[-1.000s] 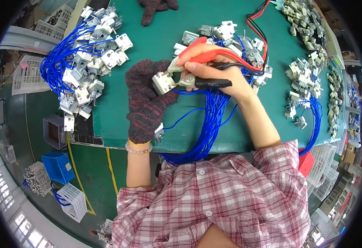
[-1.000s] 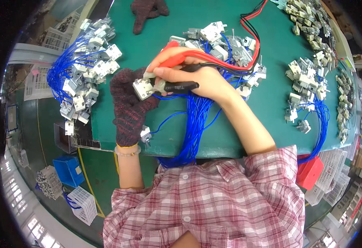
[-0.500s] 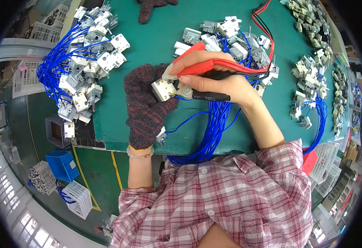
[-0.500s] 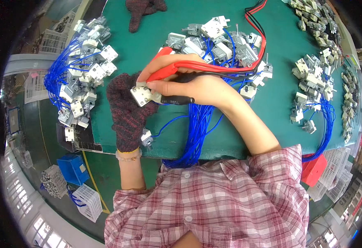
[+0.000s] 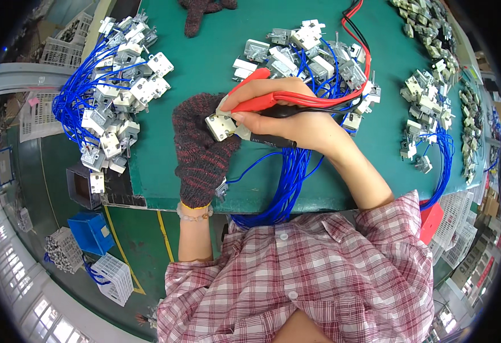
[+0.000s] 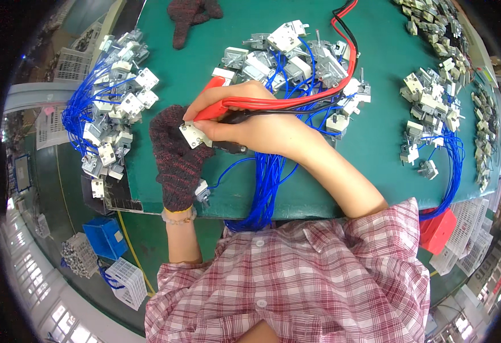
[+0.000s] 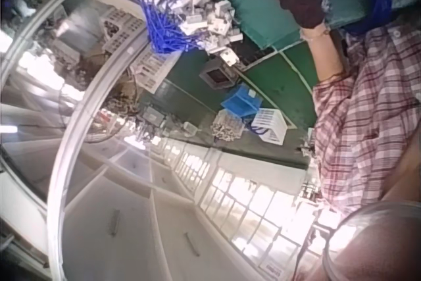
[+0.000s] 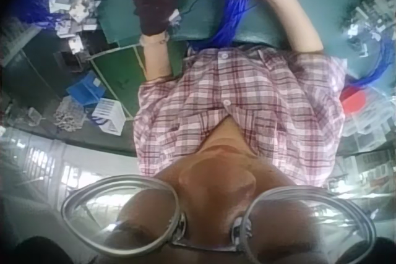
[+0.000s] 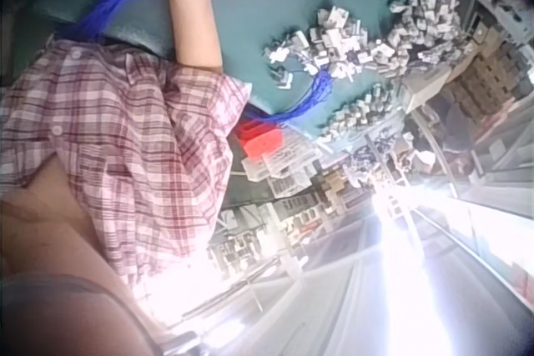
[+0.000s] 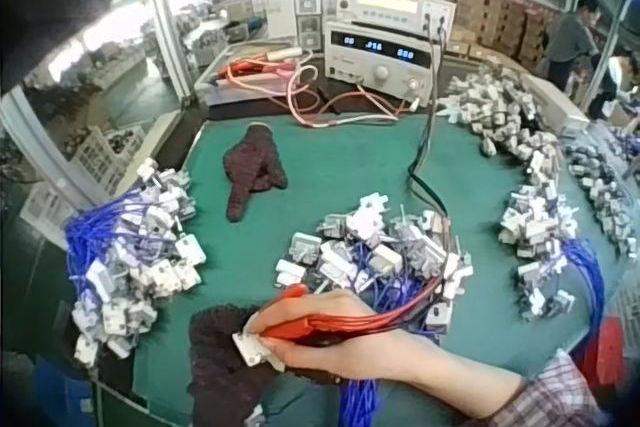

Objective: The recorder is assembling electronic components and wiring harnesses at a manufacturing workbench.

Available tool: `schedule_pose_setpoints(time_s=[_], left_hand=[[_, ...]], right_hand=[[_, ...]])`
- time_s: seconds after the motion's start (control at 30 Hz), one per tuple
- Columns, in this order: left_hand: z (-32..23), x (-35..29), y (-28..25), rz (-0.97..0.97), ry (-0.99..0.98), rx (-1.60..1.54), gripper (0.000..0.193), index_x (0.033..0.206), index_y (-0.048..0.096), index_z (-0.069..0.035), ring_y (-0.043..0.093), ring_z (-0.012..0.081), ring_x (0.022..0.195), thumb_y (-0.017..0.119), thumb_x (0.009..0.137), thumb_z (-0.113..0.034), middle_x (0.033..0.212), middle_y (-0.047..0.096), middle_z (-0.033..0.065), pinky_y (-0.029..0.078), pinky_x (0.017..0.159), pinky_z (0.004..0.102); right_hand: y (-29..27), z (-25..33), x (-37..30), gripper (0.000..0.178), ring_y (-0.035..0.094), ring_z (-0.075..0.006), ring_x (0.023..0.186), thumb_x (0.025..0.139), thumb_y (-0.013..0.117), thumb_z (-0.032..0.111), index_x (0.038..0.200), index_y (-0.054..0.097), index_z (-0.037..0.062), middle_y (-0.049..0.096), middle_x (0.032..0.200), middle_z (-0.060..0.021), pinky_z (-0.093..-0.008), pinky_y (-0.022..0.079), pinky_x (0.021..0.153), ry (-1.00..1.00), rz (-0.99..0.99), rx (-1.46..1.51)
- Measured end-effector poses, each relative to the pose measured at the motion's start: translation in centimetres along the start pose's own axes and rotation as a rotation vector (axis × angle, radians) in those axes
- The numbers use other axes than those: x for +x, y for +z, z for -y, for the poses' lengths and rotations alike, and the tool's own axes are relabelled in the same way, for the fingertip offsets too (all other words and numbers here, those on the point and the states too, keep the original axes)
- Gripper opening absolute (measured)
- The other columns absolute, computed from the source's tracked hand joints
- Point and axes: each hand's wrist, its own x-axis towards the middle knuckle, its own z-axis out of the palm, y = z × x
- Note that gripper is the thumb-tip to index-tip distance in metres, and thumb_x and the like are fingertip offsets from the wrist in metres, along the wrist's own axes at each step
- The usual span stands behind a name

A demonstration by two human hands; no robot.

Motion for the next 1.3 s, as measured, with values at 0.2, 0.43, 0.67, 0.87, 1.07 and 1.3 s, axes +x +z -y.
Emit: schedule_pose_setpoints(time_s=[0.2,0.43,0.67,0.87,1.07,1.3], left_hand=[[-0.2,-0.3,0.0,-0.001,0.002,0.104,0.068,0.124,0.041,-0.006,0.055,0.0195,0.104,0.069,0.065,0.013,0.116,0.052,0.0098,0.047,0.09,0.0326],[-6.5,-1.9,0.1,0.1,0.197,0.69,0.056,0.123,0.051,-0.008,0.054,0.0229,0.102,0.071,0.071,0.0,0.109,0.057,0.0091,0.048,0.085,0.0349],[-7.9,-4.4,-1.1,0.405,0.381,1.205,0.041,0.108,0.06,-0.011,0.056,0.0289,0.094,0.074,0.072,-0.025,0.098,0.06,0.0074,0.045,0.083,0.0429],[-7.5,4.7,-1.7,0.445,0.0,1.001,0.043,0.116,0.057,-0.006,0.056,0.0278,0.106,0.06,0.086,-0.036,0.115,0.057,0.0149,0.045,0.086,0.0411],[-0.9,10.1,1.9,0.475,-0.002,1.289,0.071,0.129,0.045,-0.002,0.052,0.0298,0.114,0.066,0.078,-0.046,0.126,0.05,0.0189,0.044,0.091,0.0414],[1.0,6.2,-1.3,0.168,-0.049,0.572,0.043,0.121,0.049,-0.005,0.06,0.0142,0.084,0.067,0.082,-0.003,0.102,0.061,0.0086,0.05,0.072,0.0266]], right_hand=[[0.9,0.3,-0.5,0.016,0.061,-0.0117,0.087,0.083,0.064,0.004,0.098,0.067,0.0007,0.066,0.094,-0.0063,-0.0246,0.048,0.078,-0.047,-0.026,-0.038],[-5.1,2.2,0.1,0.017,0.064,-0.0172,0.064,0.089,0.058,0.014,0.098,0.064,0.0021,0.066,0.08,-0.0112,-0.0274,0.054,0.06,-0.217,-0.146,0.576],[-5.6,2.1,2.0,0.022,0.063,-0.0164,0.064,0.09,0.06,0.014,0.104,0.058,-0.0029,0.064,0.081,-0.0102,-0.0281,0.054,0.059,-0.272,-0.477,0.34],[-3.1,-2.9,4.0,0.014,0.065,-0.014,0.073,0.082,0.064,0.015,0.092,0.067,0.0051,0.067,0.077,-0.0068,-0.0271,0.051,0.068,-0.315,-0.39,-0.29],[-3.2,-2.4,3.8,0.016,0.065,-0.012,0.072,0.083,0.065,0.015,0.095,0.067,0.0052,0.067,0.077,-0.0062,-0.0249,0.051,0.069,-0.277,-0.41,-0.397],[-3.8,-1.8,3.0,0.015,0.064,-0.0111,0.071,0.083,0.064,0.015,0.093,0.067,0.005,0.066,0.076,-0.0056,-0.0245,0.05,0.067,-0.192,-0.423,-0.4]])
